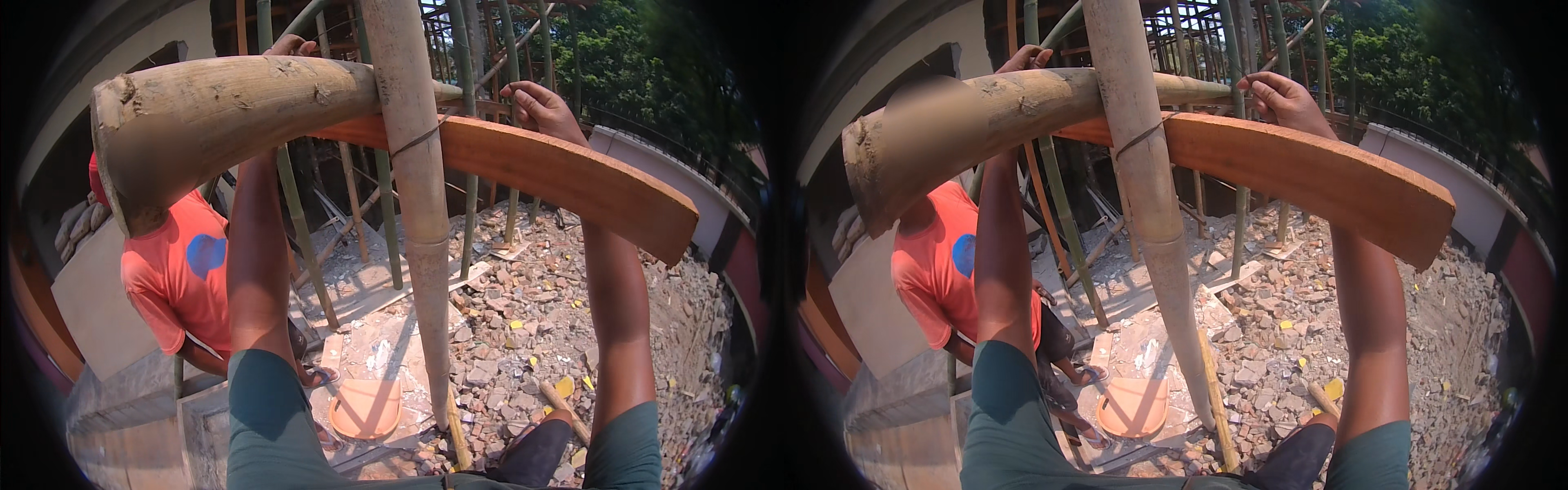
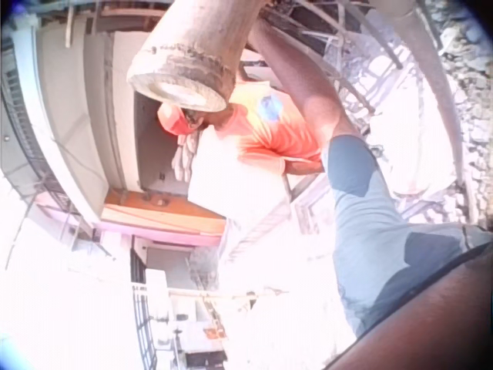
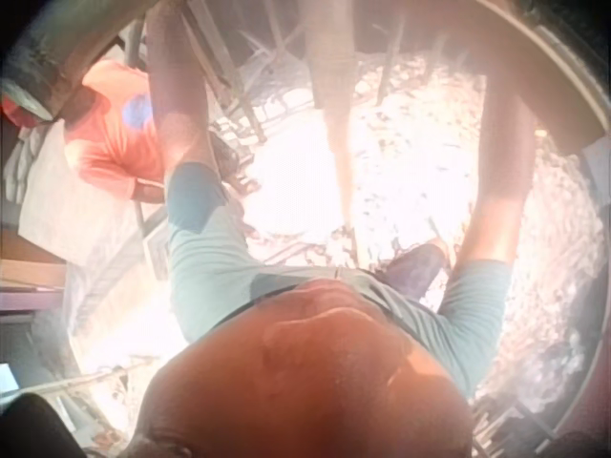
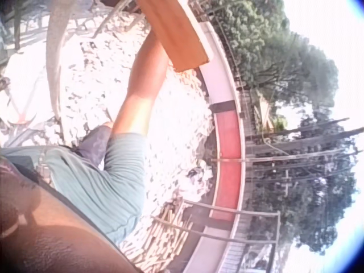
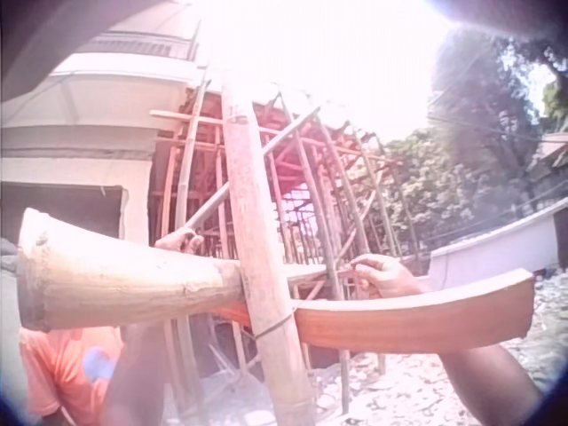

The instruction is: The person carries a wooden plank and walks through a construction site. They then use wire and pliers to tie bamboo poles together, forming a scaffolding structure. Another worker assists by holding the bamboo poles in place.

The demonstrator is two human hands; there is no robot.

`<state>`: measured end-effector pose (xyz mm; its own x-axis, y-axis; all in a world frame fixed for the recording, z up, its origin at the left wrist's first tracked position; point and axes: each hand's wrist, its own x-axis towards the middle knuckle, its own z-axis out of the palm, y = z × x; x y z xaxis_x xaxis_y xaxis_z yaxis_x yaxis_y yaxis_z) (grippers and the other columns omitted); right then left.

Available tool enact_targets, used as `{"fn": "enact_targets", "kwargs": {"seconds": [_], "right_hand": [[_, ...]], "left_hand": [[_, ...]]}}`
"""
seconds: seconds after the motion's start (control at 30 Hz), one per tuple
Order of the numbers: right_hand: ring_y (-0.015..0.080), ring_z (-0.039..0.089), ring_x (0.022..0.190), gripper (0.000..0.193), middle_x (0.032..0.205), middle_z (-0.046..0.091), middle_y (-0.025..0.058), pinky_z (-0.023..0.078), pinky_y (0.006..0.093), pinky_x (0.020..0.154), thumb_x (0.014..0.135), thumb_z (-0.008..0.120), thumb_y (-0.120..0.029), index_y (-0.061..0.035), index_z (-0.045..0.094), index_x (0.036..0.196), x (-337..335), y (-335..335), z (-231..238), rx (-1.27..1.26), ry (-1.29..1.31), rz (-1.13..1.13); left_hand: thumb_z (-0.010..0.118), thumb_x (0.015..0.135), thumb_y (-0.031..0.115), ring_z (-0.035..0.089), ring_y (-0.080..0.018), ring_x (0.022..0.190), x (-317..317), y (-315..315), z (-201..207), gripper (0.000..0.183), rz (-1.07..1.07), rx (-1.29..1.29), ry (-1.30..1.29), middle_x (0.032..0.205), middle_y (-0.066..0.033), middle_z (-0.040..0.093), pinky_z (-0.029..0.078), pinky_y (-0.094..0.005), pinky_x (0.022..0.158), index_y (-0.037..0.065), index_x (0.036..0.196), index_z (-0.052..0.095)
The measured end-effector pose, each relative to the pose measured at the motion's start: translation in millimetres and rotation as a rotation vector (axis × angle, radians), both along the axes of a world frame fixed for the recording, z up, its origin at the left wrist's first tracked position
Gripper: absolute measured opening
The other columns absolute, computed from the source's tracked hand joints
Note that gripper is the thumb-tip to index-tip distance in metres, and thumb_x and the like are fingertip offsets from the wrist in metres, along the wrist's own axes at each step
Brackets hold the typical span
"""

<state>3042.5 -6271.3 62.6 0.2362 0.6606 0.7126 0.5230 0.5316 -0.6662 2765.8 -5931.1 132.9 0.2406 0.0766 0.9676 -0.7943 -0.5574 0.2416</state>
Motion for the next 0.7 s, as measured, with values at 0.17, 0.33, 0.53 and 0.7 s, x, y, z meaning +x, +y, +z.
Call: {"fn": "enact_targets", "kwargs": {"seconds": [0.17,0.33,0.53,0.7], "right_hand": [[0.0040,0.044,0.063,0.026,0.076,0.051,-0.0046,0.036,0.0186,0.054,0.106,0.049,-0.028,-0.0054,0.061,0.114,-46,2,-61,-0.100,0.006,-0.236],[0.0028,0.034,0.057,0.025,0.070,0.045,-0.0044,0.026,0.0191,0.048,0.107,0.045,-0.030,-0.0078,0.056,0.106,-109,10,-110,-0.149,0.336,0.008],[0.0053,0.031,0.055,0.018,0.069,0.043,-0.0013,0.023,0.0197,0.047,0.107,0.044,-0.024,-0.0079,0.053,0.105,-146,5,-124,0.104,0.800,0.505],[0.0112,0.044,0.067,0.018,0.083,0.049,0.0036,0.044,0.0255,0.058,0.108,0.038,-0.016,-0.0038,0.052,0.108,-175,31,-121,0.229,1.137,0.917]], "left_hand": [[0.045,0.107,0.030,0.039,-0.0058,0.053,-55,-41,-103,0.021,-0.350,-0.505,0.681,0.068,0.0037,0.041,0.028,-0.0204,0.044,0.011,0.101,0.052],[0.042,0.108,0.030,0.020,-0.0050,0.050,-63,-106,-137,0.023,-0.693,-0.781,0.608,0.066,0.0056,0.025,0.016,-0.0223,0.043,0.013,0.093,0.048],[0.036,0.110,0.030,0.019,-0.0058,0.051,-38,-160,-145,0.025,-0.810,-0.830,0.473,0.067,0.0050,0.023,0.018,-0.0216,0.043,0.011,0.098,0.047],[0.033,0.110,0.030,0.020,-0.0063,0.051,-40,-161,-149,0.025,-0.933,-0.792,0.517,0.065,0.0048,0.025,0.017,-0.0228,0.045,0.013,0.097,0.045]]}}
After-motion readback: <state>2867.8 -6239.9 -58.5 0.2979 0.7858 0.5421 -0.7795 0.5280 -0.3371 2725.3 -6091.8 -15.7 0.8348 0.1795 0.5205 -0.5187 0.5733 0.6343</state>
